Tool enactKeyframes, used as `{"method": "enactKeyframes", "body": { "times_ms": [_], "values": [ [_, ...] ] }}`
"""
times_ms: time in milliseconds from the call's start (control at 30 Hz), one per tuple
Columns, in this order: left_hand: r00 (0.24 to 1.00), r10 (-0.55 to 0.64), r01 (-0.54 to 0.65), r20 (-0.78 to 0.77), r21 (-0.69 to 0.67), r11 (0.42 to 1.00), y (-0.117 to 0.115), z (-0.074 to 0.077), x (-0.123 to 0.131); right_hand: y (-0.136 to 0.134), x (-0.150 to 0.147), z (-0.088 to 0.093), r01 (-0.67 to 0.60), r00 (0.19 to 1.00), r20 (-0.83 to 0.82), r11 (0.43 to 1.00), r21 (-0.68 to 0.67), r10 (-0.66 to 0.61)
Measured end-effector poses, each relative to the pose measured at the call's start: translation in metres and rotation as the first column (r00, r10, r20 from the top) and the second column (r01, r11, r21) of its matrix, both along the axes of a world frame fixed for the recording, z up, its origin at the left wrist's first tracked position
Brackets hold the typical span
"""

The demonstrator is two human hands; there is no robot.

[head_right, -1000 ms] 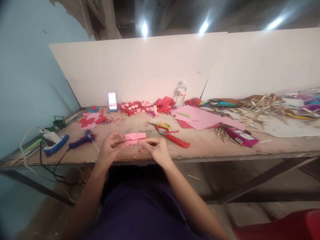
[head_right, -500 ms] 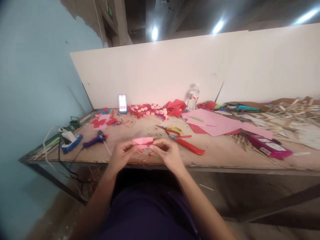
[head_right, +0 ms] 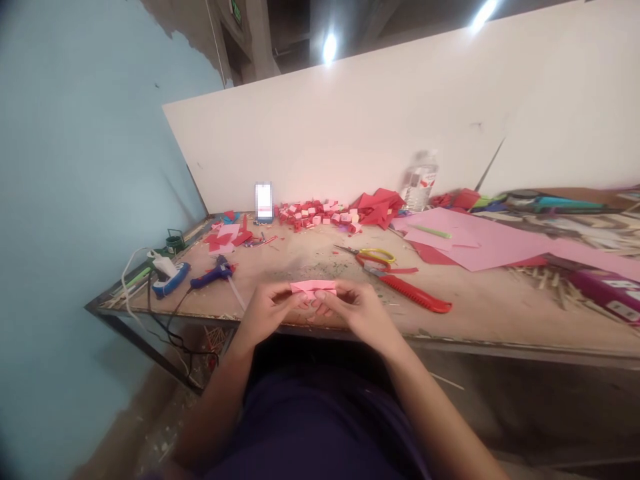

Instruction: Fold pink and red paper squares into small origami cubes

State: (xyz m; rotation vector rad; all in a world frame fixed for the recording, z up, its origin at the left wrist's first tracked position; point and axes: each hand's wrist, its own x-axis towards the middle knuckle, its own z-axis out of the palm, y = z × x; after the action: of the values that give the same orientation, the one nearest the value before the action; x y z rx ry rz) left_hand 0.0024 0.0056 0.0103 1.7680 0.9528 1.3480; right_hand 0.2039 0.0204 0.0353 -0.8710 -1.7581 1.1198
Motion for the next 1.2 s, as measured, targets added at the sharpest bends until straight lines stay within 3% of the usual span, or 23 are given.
{"method": "enactKeyframes", "body": {
  "times_ms": [533, 767, 1033, 1200],
  "values": [
    [0.999, 0.041, -0.041, -0.016, 0.001, 0.999, -0.0014, 0.0001, 0.0004, 0.0004, 0.0009, -0.0004, 0.027, 0.998, 0.054, 0.999, 0.022, -0.029],
    [0.998, 0.058, -0.058, 0.001, 0.008, 0.998, -0.0008, -0.0006, 0.0000, 0.0001, 0.0033, 0.0003, -0.038, 0.997, 0.067, 0.999, -0.001, 0.038],
    [1.000, 0.001, 0.000, 0.031, -0.028, 1.000, -0.0021, 0.0007, 0.0003, 0.0015, 0.0043, -0.0022, 0.031, 0.998, 0.059, 1.000, 0.004, -0.031],
    [1.000, 0.024, -0.023, 0.006, -0.015, 1.000, -0.0004, -0.0006, -0.0009, 0.0009, 0.0038, -0.0017, 0.059, 0.996, 0.072, 0.998, 0.014, -0.060]
  ]
}}
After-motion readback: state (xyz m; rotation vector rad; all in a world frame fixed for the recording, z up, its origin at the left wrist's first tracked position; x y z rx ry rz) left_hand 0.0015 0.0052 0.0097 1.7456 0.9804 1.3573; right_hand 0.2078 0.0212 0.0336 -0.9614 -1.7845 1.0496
